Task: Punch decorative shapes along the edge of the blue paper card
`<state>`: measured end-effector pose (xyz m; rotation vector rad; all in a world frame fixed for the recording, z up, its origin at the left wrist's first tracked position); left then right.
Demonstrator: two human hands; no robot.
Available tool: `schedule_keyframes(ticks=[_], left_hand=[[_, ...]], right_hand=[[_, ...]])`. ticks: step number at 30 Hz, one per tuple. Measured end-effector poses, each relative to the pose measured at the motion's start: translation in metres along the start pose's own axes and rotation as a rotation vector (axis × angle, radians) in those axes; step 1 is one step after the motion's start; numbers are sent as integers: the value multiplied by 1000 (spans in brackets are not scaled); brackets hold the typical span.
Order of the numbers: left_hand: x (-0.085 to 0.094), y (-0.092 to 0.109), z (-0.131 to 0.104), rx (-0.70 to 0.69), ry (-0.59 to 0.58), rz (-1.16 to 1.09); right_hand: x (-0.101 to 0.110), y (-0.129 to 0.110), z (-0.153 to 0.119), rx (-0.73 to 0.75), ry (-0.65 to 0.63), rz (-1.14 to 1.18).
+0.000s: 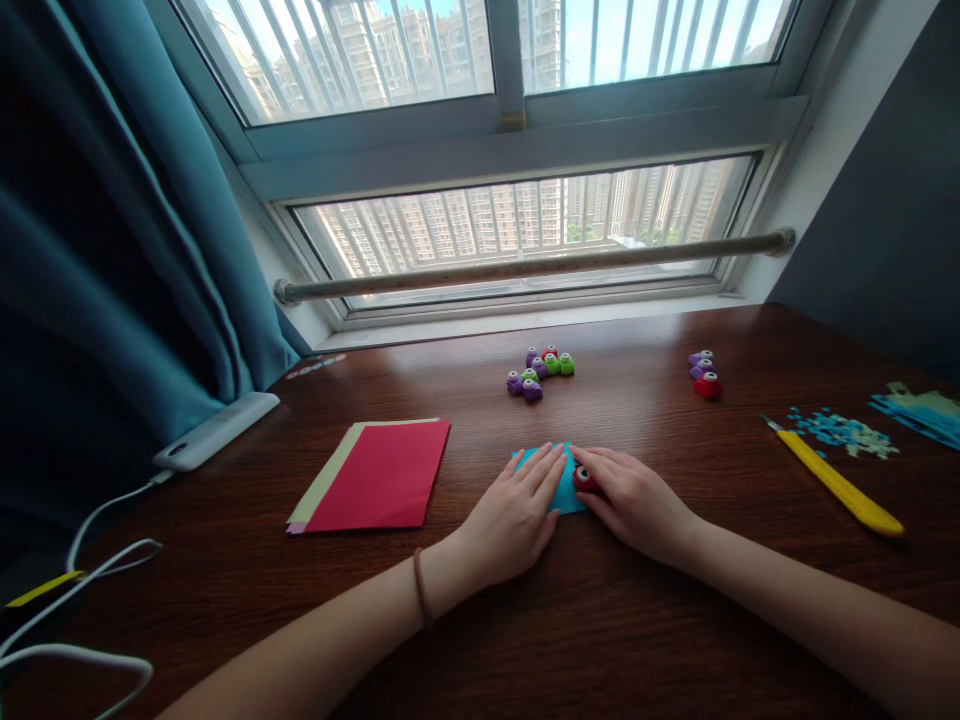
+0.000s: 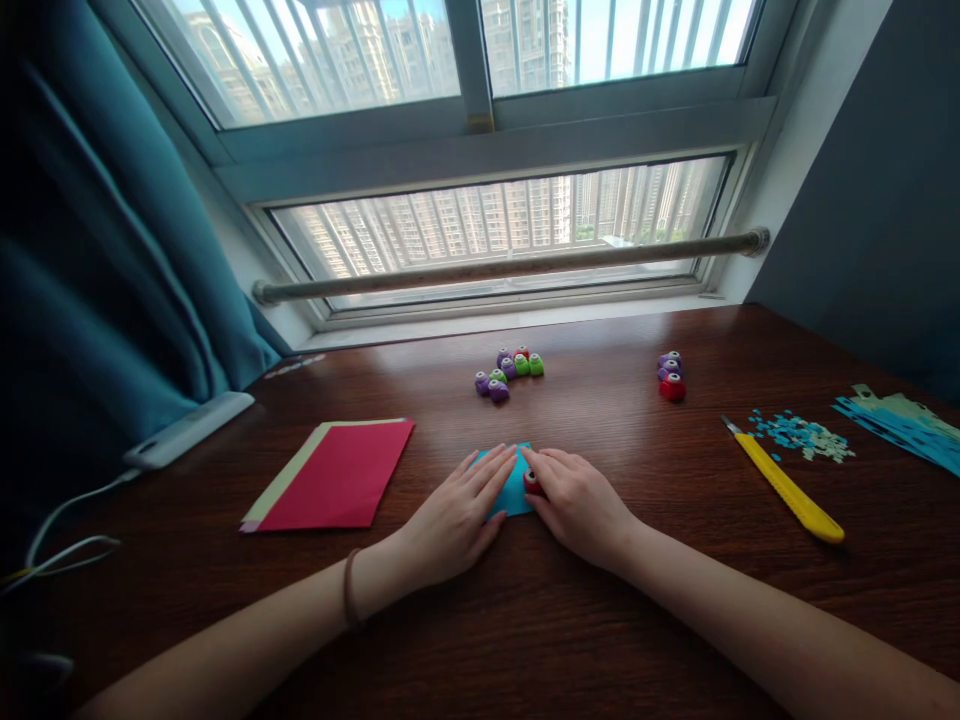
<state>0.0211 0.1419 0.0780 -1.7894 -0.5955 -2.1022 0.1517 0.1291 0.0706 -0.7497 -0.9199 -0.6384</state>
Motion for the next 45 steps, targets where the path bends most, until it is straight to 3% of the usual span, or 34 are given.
schedule_keyframes(ticks=[4,11,17,22,29,32,40,45], left_hand=[[-10,-9,-3,48,-57,-106],[-5,-7,-4,43,-28,-106],[-6,-7,-5,55,-41,-34],[-7,-7,-6,75,-27,16],[-7,-7,-7,65,-17,21],[-6,-7,-7,59,-9,8],[-6,-8,-8,54,7,-11],[-4,-9,-8,61,12,-45]], right_hand=[[3,7,-1,-53,-5,181],[11,15,3,-153,6,448],[11,17,4,-188,5,521],[6,30,1,-333,40,531],[9,44,2,-380,93,528],[19,70,3,-442,130,465],[54,182,-18,-756,242,147],[71,217,-34,-770,324,-206]])
Point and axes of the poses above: each hand's wrist, its own z-axis towards the middle knuckle, its own x-axis out of the back of the hand, y = z × x, the point moved 6 cm from there along z, towards the middle knuckle, and after that the axes turned 2 degrees about -y, right-handed, at the moved point
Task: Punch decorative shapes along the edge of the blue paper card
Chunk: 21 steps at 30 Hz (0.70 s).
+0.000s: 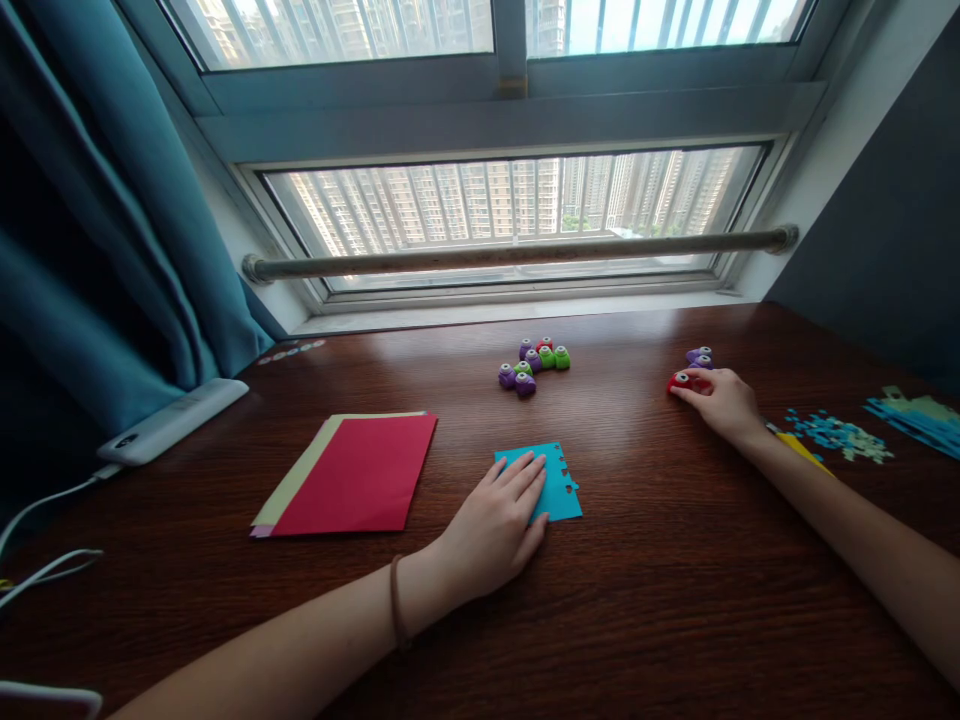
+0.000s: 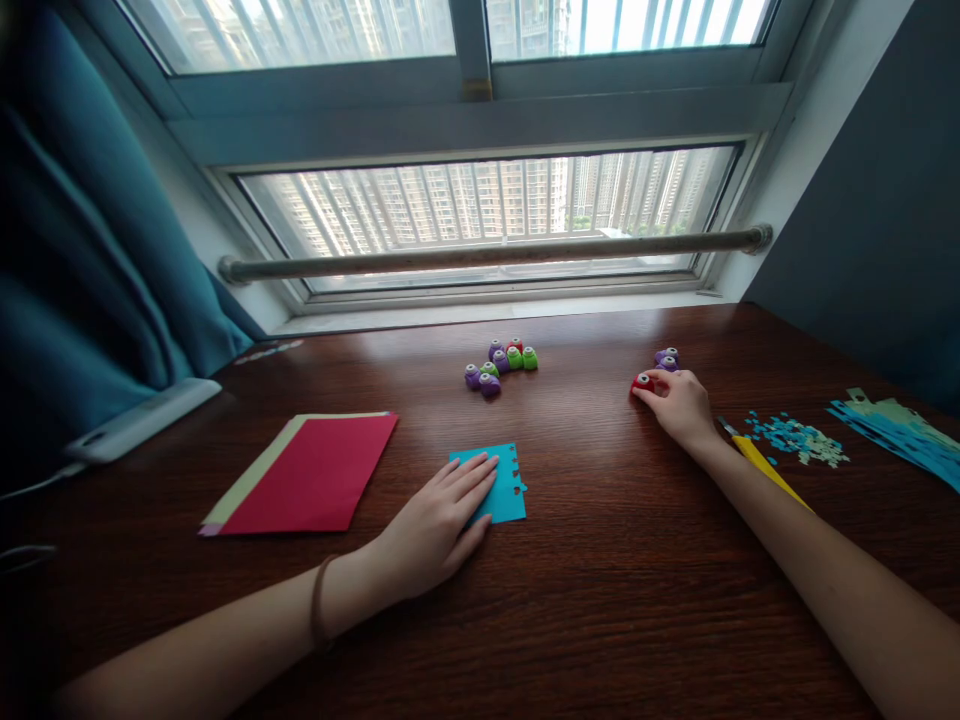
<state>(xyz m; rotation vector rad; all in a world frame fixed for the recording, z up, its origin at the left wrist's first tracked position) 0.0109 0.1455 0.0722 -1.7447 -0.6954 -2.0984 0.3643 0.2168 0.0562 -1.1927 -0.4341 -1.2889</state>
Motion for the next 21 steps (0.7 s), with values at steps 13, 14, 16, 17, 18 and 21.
schedule_keyframes(ticks=[13,14,16,17,18,21], left_hand=[[-2,-1,-2,-63,76,-150],[-2,-1,-2,-74,88,-162],[0,-1,-3,-94,124,-188],[2,-1,-3,-97,146,-208],[4,-1,-3,-95,169,-234],[13,-4,-5,-66,248,-320]], right_hand=[[4,-49,-29,12,51,226],[2,-65,-37,63,-8,270],[0,-95,-54,169,-123,335],[-1,-107,-62,193,-180,369],[-1,-116,-70,193,-233,416],[-4,-138,-96,89,-488,656]])
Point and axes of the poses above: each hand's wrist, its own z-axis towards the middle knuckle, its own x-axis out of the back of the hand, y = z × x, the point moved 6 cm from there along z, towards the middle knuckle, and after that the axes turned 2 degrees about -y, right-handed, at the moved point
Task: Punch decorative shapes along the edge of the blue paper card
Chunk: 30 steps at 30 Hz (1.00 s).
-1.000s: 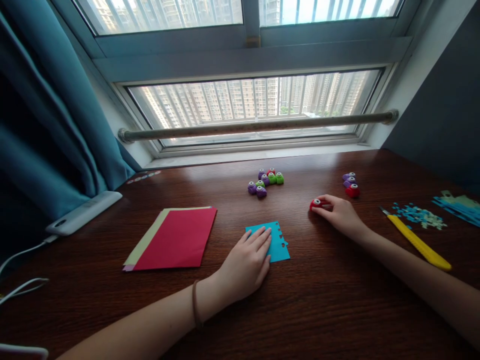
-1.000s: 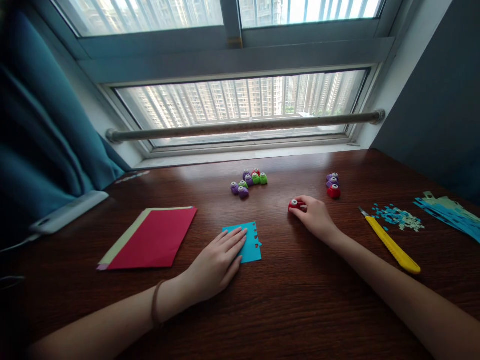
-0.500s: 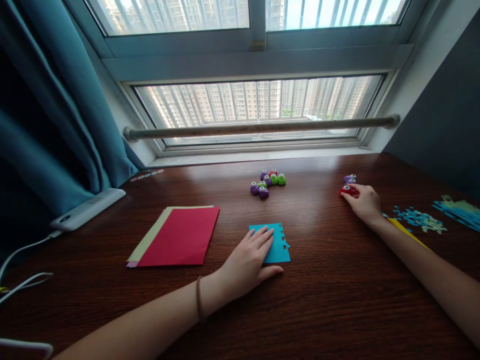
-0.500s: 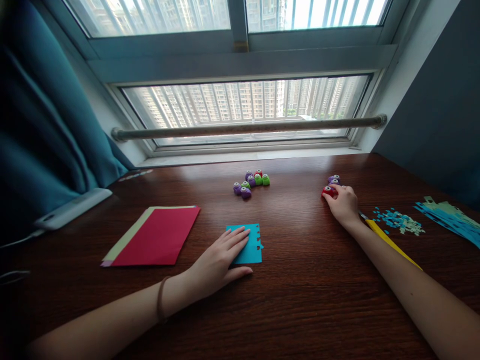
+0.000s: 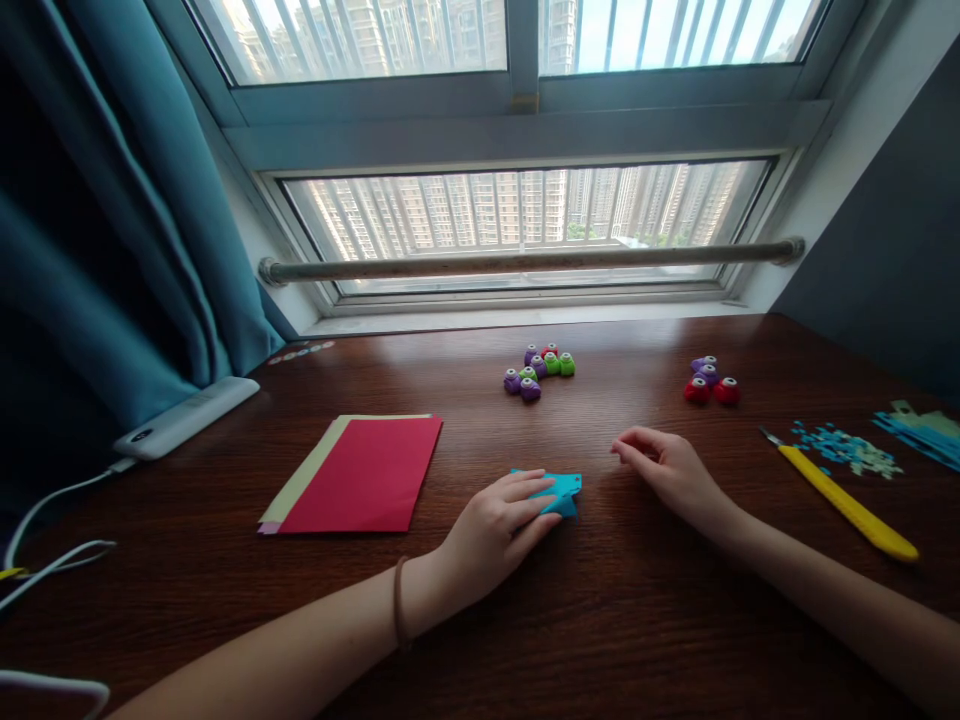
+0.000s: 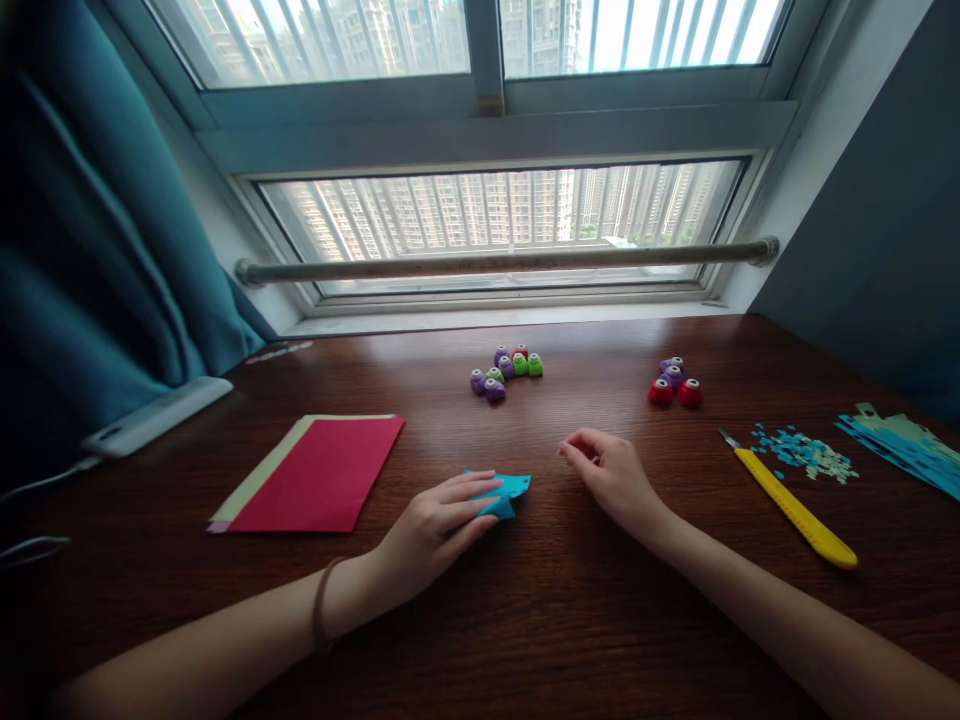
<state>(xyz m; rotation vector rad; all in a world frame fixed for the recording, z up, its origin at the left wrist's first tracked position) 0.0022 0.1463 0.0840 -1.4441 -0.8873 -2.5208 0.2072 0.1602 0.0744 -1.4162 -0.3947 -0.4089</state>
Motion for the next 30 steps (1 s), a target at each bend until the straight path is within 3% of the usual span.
schedule_keyframes(ticks=[4,7,18,26,30], left_hand=[[10,6,-1,-40,82,9],[10,12,-1,-116,74,64],[7,20,-1,-226,70,239],[5,20,-4,-237,69,234],[10,22,-8,-210,162,172]], right_hand=[[-44,-12,-30,-231,-347,536],[-62,-21,-45,-232,-434,711],[-67,-17,-47,-214,-404,910],[-63,-20,-47,-161,-372,802],[-62,-21,-47,-141,-370,730]])
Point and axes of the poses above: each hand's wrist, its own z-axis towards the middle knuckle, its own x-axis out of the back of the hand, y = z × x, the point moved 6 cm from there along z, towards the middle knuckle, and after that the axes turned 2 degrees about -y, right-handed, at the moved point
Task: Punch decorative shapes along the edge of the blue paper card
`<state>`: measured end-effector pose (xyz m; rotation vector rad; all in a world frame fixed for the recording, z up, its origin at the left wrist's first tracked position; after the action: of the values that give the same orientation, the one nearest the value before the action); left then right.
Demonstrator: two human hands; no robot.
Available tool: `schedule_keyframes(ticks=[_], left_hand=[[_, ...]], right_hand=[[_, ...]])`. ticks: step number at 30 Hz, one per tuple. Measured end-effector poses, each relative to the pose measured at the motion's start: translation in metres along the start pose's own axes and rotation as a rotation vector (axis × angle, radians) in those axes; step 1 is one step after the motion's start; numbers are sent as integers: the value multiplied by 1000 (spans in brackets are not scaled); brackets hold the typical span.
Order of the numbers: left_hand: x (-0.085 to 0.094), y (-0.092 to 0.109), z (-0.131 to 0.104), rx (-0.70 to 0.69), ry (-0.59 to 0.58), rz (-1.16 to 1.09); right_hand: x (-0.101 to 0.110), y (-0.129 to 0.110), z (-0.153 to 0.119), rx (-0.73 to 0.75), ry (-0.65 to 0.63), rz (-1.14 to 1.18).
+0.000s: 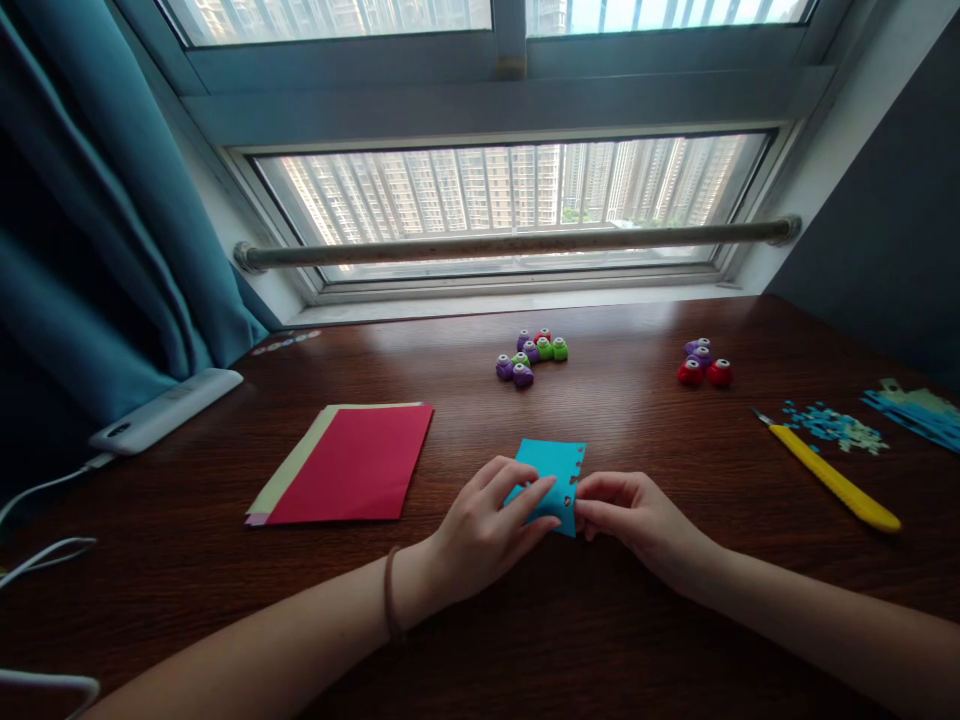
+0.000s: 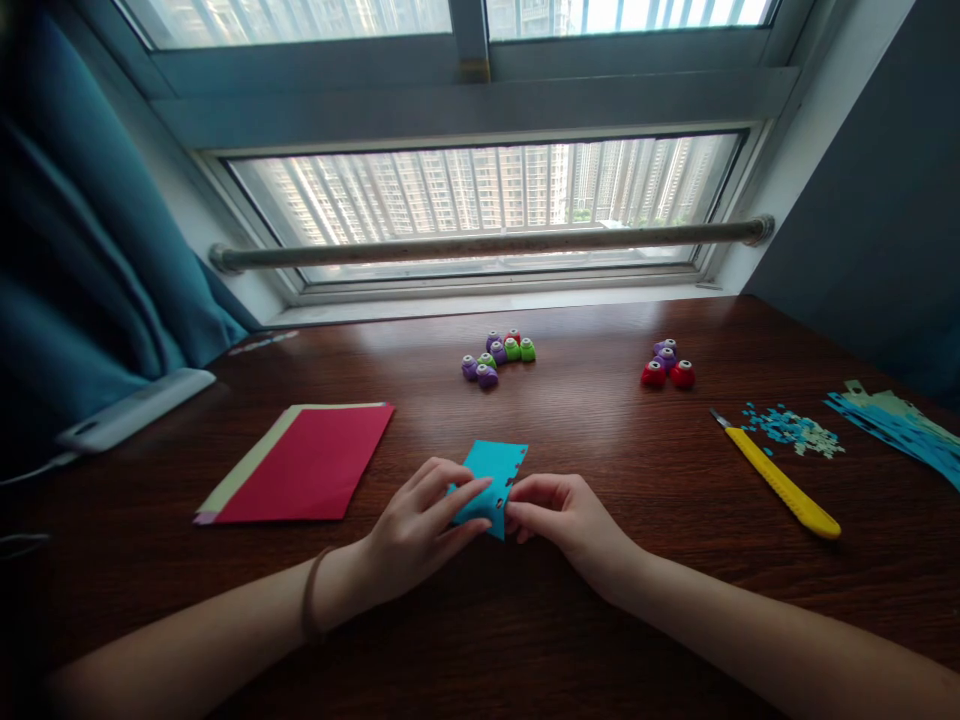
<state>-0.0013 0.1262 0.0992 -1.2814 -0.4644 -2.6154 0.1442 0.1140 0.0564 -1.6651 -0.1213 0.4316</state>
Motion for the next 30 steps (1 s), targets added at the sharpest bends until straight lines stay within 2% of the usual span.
schedule_keyframes(ticks=[2,5,9,17,22,30], left_hand=[[0,1,-1,50,-12,-112],[-7,4,-3,142,-120,-299],[-15,4,-3,210,-201,-339],[-18,13,5,57,-302,-305],[-16,15,8,74,-347,-401],[-18,14,9,75,-322,-444]], right_hand=[[-1,-2,-1,3,2,-57],[-2,-3,-2,-4,12,-129],[-5,-4,-4,45,-17,-257],[-13,-8,-8,202,-82,-490],[-16,-15,-10,301,-76,-594],[-18,-17,-12,314,-80,-616]])
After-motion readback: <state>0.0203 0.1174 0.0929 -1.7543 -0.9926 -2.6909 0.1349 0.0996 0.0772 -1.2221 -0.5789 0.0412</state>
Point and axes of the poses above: each hand's wrist, its own z-axis towards the middle knuckle, its own x-axis out of the back of the hand, y = z × x, the point moved 6 cm from there along z, towards the middle knuckle, and after that the axes turned 2 degrees about -y, right-handed, at the moved point
